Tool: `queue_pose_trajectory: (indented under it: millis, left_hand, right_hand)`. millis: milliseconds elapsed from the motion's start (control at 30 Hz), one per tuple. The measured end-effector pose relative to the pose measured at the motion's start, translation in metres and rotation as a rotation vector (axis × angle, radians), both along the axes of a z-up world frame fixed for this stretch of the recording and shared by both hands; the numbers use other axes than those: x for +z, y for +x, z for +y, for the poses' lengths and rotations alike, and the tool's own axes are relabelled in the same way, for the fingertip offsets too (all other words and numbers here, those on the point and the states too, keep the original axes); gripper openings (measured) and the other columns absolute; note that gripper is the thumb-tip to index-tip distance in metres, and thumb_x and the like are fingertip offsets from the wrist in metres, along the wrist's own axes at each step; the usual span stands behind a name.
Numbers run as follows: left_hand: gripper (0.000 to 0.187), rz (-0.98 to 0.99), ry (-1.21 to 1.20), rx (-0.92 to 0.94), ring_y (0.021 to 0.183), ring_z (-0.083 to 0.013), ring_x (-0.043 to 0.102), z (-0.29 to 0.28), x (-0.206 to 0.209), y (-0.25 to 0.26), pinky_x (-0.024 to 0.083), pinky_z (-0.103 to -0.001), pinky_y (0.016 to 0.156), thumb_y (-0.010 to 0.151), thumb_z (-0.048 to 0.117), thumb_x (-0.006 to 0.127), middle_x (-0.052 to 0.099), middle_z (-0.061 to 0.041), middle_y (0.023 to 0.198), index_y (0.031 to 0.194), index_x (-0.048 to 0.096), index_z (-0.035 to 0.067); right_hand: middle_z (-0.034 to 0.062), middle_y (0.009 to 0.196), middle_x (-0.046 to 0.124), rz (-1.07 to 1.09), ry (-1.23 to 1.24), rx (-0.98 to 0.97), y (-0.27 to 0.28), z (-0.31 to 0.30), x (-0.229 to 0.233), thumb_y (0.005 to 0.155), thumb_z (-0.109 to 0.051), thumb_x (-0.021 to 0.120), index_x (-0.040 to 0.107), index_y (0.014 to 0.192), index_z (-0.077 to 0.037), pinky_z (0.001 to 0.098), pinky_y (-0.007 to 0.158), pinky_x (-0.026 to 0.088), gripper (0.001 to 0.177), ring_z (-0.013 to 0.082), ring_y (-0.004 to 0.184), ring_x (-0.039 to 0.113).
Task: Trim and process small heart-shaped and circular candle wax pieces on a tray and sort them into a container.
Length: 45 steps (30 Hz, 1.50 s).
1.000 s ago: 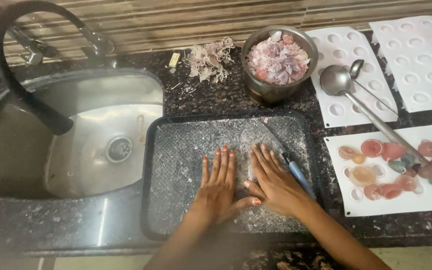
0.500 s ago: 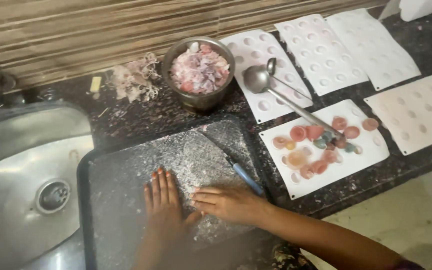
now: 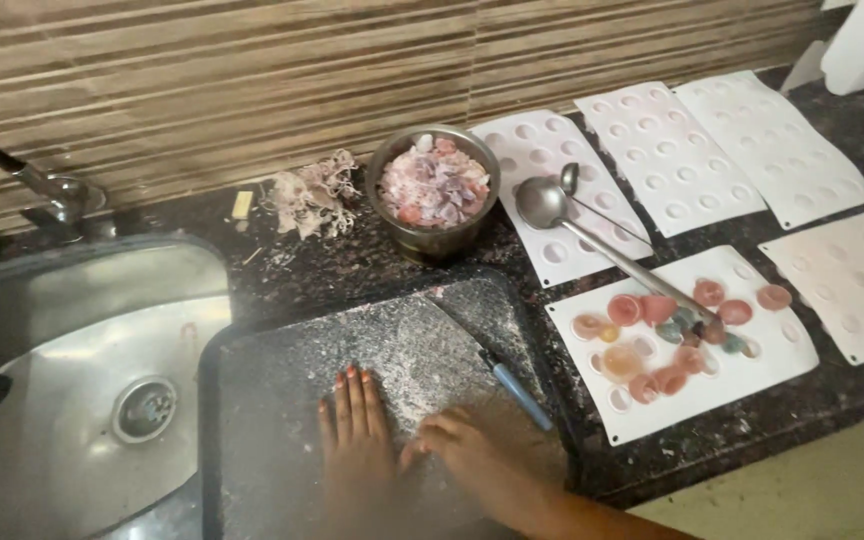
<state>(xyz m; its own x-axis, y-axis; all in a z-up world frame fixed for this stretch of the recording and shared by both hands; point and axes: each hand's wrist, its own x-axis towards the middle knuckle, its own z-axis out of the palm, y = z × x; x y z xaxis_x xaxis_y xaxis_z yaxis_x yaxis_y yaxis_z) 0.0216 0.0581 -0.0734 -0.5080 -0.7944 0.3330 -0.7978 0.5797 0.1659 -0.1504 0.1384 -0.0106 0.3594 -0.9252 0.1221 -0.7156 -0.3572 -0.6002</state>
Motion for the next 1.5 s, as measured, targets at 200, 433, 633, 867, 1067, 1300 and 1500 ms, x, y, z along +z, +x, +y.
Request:
queue_pose_trajectory:
  millis: [200, 433, 633, 867, 1067, 1300, 1500]
  left_hand:
    - [0.131, 0.04, 0.01, -0.136, 0.151, -0.0377, 0.003, -0.013, -0.03, 0.015, 0.002, -0.062, 0.115, 0.072, 0.086, 0.048, 0.012, -0.026, 0.16, 0.152, 0.01, -0.01]
    - [0.132, -0.04, 0.461, -0.208, 0.154, -0.0407, -0.012, -0.031, -0.052, 0.031, -0.007, -0.063, 0.116, 0.078, 0.083, 0.059, -0.003, -0.026, 0.166, 0.157, 0.003, -0.006]
    - [0.122, -0.053, 0.537, -0.153, 0.153, -0.0389, -0.016, -0.032, -0.052, 0.025, -0.009, -0.063, 0.117, 0.082, 0.077, 0.056, -0.005, -0.024, 0.168, 0.159, 0.001, -0.001]
    - [0.118, -0.374, 0.841, -0.091, 0.154, -0.0353, -0.025, -0.044, -0.006, 0.006, -0.012, -0.059, 0.12, 0.089, 0.073, 0.051, -0.021, -0.02, 0.17, 0.161, -0.011, 0.002]
    - [0.117, -0.428, 0.798, -0.036, 0.157, -0.0301, -0.017, -0.031, -0.043, -0.003, -0.005, -0.056, 0.125, 0.09, 0.071, 0.055, -0.015, -0.014, 0.172, 0.163, -0.006, 0.003]
    - [0.097, -0.118, -0.126, 0.134, 0.15, -0.0266, 0.031, -0.018, -0.09, 0.002, 0.024, -0.056, 0.12, 0.079, 0.068, 0.055, 0.032, -0.008, 0.163, 0.154, 0.032, 0.011]
    - [0.12, 0.283, -0.072, -0.037, 0.143, -0.0428, 0.033, -0.008, -0.029, -0.039, 0.028, -0.061, 0.11, 0.069, 0.085, 0.049, 0.03, -0.028, 0.156, 0.154, 0.03, 0.002]
  right_hand:
    - [0.0149, 0.133, 0.062, -0.078, 0.193, -0.157, 0.01, 0.009, -0.059, 0.085, 0.009, 0.064, 0.065, 0.125, -0.004, 0.0374, 0.105, 0.048, 0.043, 0.0278, 0.129, 0.053]
    - [0.0211, 0.123, 0.064, 0.202, 0.103, 0.002, 0.003, 0.009, -0.02, 0.074, 0.006, 0.074, 0.064, 0.133, 0.0, 0.0443, 0.1, 0.049, 0.06, 0.0362, 0.12, 0.056]
    - [0.0148, 0.108, 0.071, 0.272, 0.322, -0.248, -0.025, -0.019, -0.035, 0.086, 0.002, 0.057, 0.073, 0.112, -0.006, 0.0249, 0.07, 0.061, 0.032, 0.0247, 0.09, 0.072]
    - [0.0056, 0.11, 0.079, -0.32, 0.241, -0.638, -0.125, -0.16, 0.131, 0.091, -0.02, 0.071, 0.076, 0.102, -0.013, 0.0344, 0.094, 0.061, 0.014, 0.0144, 0.101, 0.076]
    - [0.01, 0.103, 0.079, -0.111, -0.173, -0.763, -0.162, -0.258, 0.136, 0.091, -0.004, 0.071, 0.075, 0.094, -0.009, 0.0293, 0.087, 0.061, 0.008, 0.0135, 0.093, 0.076]
    - [0.0148, 0.111, 0.074, -0.03, -0.061, -0.638, -0.134, -0.202, 0.158, 0.083, -0.003, 0.069, 0.075, 0.113, -0.011, 0.0387, 0.09, 0.057, 0.031, 0.0241, 0.102, 0.074]
    - [0.0124, 0.109, 0.076, -0.194, -0.118, -0.484, -0.149, -0.061, 0.192, 0.086, 0.006, 0.064, 0.075, 0.113, -0.005, 0.0324, 0.082, 0.059, 0.031, 0.0199, 0.1, 0.072]
